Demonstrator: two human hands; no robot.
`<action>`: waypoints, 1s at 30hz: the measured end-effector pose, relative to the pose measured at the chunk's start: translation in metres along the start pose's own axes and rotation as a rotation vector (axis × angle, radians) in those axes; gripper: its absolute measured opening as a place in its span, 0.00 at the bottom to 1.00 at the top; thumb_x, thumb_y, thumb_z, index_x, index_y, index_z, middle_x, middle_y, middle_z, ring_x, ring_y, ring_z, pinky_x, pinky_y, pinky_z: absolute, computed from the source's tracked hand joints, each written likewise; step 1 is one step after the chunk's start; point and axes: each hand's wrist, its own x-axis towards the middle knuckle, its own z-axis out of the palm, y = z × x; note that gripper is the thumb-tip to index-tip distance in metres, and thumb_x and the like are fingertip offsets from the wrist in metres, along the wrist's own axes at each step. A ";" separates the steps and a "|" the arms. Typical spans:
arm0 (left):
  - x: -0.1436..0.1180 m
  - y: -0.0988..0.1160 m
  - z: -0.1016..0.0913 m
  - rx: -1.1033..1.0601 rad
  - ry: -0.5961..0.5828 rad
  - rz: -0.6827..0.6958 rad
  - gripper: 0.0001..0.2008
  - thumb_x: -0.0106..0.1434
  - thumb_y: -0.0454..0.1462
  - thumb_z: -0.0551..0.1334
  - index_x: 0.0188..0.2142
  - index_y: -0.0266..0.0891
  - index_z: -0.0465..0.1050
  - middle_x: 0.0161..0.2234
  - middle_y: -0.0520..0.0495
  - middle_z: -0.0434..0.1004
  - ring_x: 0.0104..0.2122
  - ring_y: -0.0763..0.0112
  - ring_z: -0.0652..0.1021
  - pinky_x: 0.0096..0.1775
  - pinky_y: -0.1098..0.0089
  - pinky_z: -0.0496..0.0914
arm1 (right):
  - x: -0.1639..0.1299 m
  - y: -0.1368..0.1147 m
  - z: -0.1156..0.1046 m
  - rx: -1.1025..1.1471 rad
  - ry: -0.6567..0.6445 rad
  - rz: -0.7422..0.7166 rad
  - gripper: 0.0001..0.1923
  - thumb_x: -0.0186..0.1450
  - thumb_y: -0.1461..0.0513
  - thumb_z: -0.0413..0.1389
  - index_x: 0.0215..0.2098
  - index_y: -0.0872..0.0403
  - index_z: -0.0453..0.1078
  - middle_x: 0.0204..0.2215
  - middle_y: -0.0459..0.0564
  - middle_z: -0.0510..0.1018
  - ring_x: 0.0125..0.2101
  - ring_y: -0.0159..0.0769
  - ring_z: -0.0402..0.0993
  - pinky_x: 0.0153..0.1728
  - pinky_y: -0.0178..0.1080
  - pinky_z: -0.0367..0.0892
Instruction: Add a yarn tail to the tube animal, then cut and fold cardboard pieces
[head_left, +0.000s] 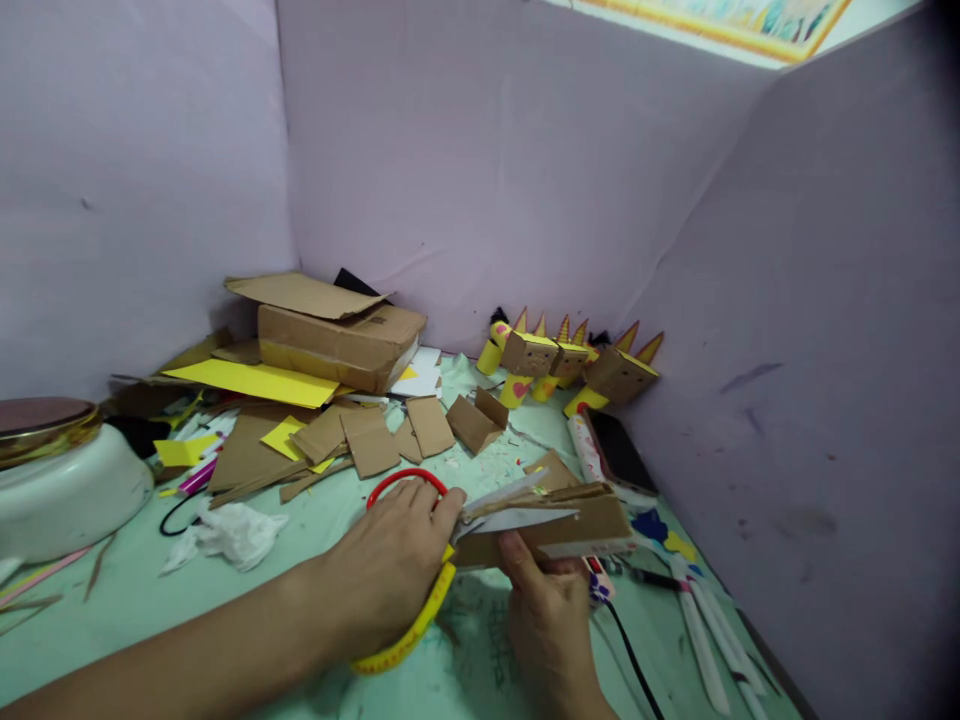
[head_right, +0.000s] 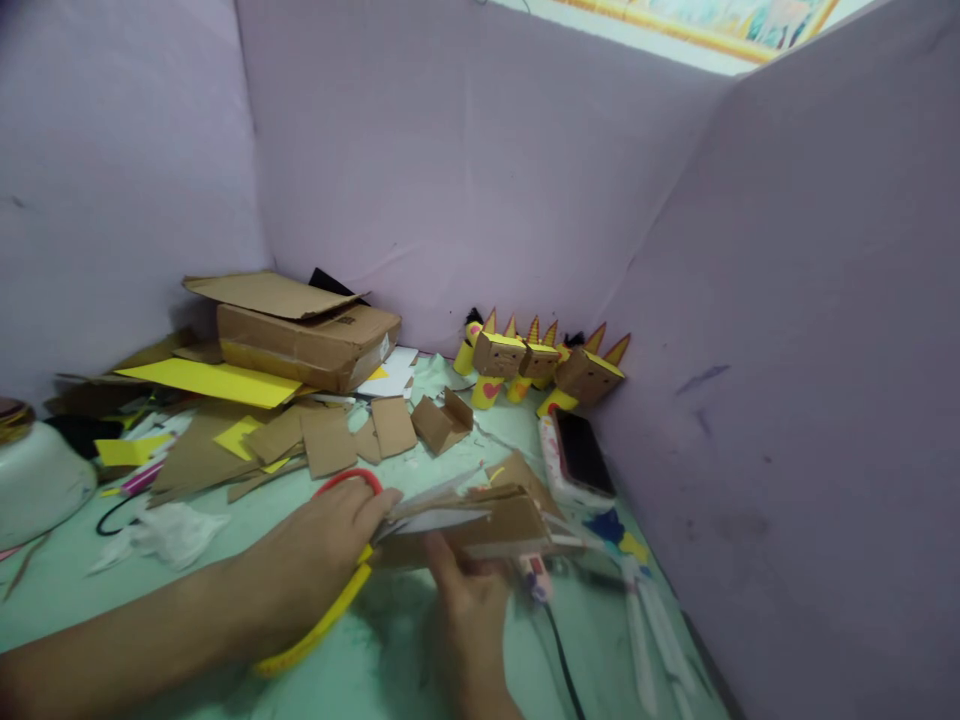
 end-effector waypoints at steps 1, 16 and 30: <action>0.001 0.001 -0.002 -0.023 -0.007 0.001 0.21 0.59 0.29 0.51 0.53 0.34 0.58 0.44 0.36 0.69 0.43 0.57 0.71 0.44 0.56 0.69 | -0.001 -0.001 0.001 0.008 -0.013 -0.001 0.19 0.53 0.55 0.62 0.38 0.60 0.76 0.33 0.56 0.80 0.37 0.44 0.75 0.45 0.40 0.66; 0.002 0.006 0.005 0.107 -0.037 0.026 0.21 0.59 0.26 0.47 0.53 0.29 0.55 0.37 0.35 0.73 0.36 0.54 0.76 0.34 0.57 0.72 | -0.003 -0.003 0.000 0.046 0.026 0.014 0.21 0.53 0.55 0.63 0.38 0.63 0.75 0.33 0.56 0.80 0.37 0.45 0.75 0.41 0.41 0.68; 0.000 0.000 -0.011 -0.364 -0.019 -0.002 0.14 0.65 0.38 0.49 0.49 0.40 0.61 0.40 0.44 0.76 0.38 0.62 0.77 0.38 0.65 0.70 | -0.007 -0.013 0.005 0.159 -0.097 0.074 0.19 0.52 0.55 0.63 0.36 0.61 0.75 0.29 0.56 0.80 0.30 0.43 0.76 0.31 0.40 0.71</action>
